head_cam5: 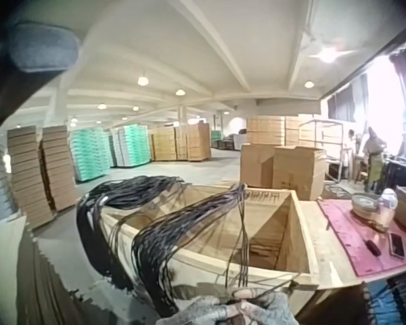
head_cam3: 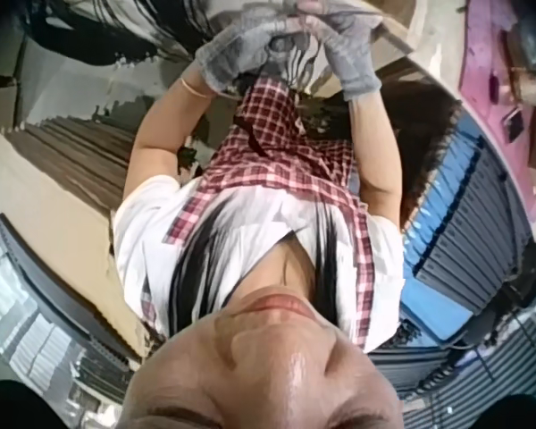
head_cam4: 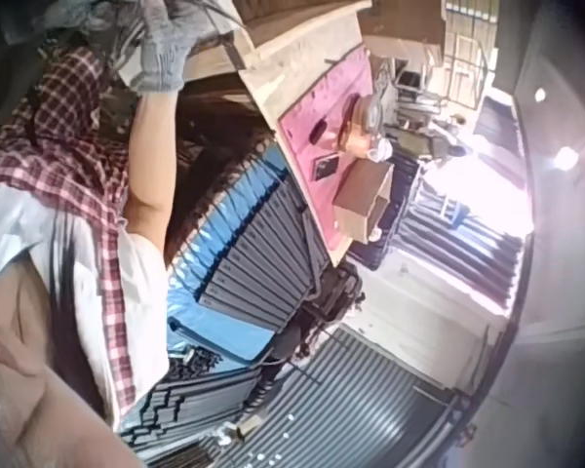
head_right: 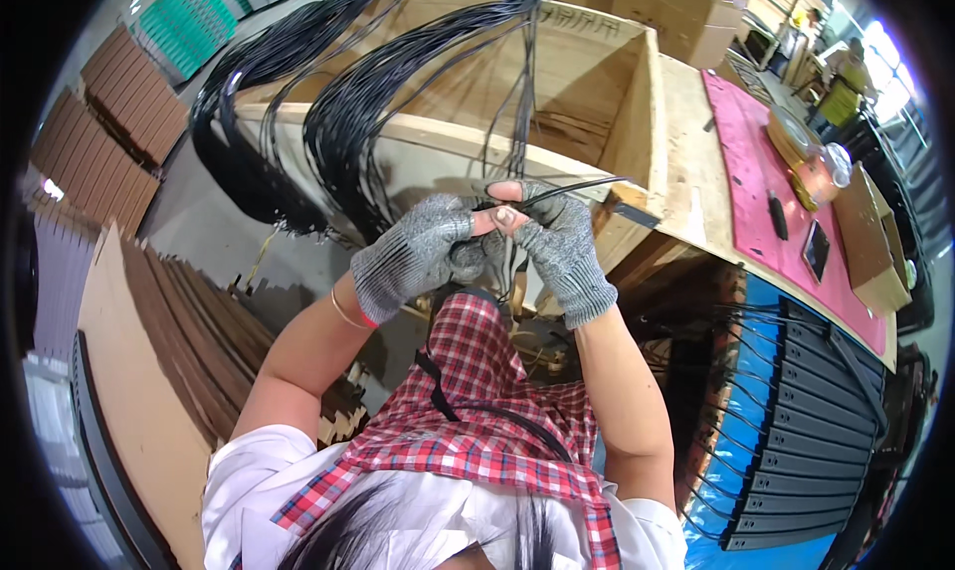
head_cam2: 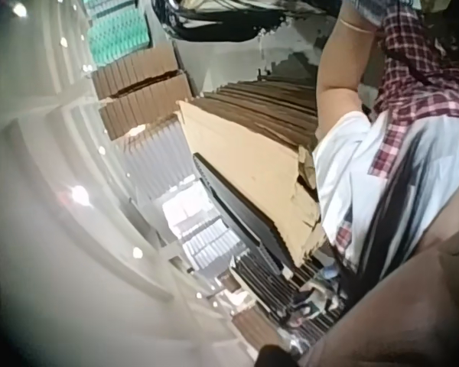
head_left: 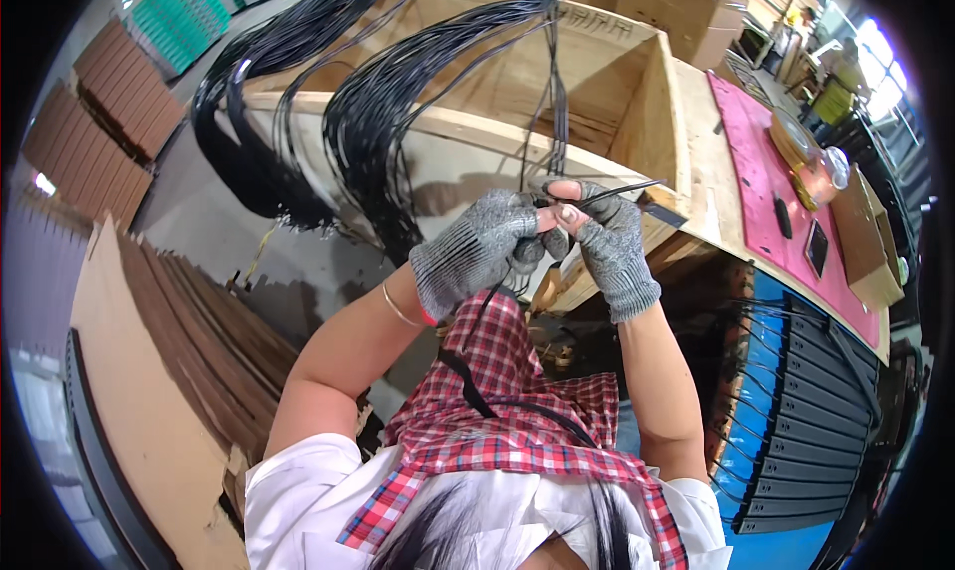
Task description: The person attaches black tape onto the ends of individual wires by hand.
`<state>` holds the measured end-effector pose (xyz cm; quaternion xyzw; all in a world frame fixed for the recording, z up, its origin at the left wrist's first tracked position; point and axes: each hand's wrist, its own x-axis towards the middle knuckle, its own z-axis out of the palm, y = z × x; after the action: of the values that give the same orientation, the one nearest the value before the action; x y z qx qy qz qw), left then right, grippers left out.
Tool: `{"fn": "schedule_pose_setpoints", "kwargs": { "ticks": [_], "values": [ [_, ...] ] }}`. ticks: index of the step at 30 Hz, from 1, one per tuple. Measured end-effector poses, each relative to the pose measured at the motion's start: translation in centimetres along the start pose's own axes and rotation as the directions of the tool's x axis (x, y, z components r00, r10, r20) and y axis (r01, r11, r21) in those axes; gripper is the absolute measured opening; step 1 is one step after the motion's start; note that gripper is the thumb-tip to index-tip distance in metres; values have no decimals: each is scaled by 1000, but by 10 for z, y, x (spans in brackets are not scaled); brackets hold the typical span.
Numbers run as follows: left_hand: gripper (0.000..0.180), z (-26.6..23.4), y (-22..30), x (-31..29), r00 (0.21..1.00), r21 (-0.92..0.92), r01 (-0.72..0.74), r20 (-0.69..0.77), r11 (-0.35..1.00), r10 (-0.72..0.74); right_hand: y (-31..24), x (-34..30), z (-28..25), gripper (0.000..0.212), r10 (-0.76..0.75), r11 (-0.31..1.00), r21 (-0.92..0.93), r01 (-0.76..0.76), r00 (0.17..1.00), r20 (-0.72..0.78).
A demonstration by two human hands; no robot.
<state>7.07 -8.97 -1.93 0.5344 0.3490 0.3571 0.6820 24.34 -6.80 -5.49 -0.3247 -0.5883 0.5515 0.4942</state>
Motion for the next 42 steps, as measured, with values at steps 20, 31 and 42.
{"fn": "schedule_pose_setpoints", "kwargs": {
  "ticks": [20, 31, 42],
  "values": [
    [25, 6, -69, -3, 981, 857, -115, 17, 503, 196, 37, -50, -8, 23, 43, 887, -459, -58, 998, -43],
    [23, 17, -43, -33, 969, 11, 244, 31, 970, -244, 21, -71, -1, 35, -46, 999, -10, 46, 999, -9],
    [22, 28, -35, -44, 963, -121, 265, 83, 957, -256, 27, -75, 3, 24, -121, 954, 285, 90, 988, 93]
  ]
}}
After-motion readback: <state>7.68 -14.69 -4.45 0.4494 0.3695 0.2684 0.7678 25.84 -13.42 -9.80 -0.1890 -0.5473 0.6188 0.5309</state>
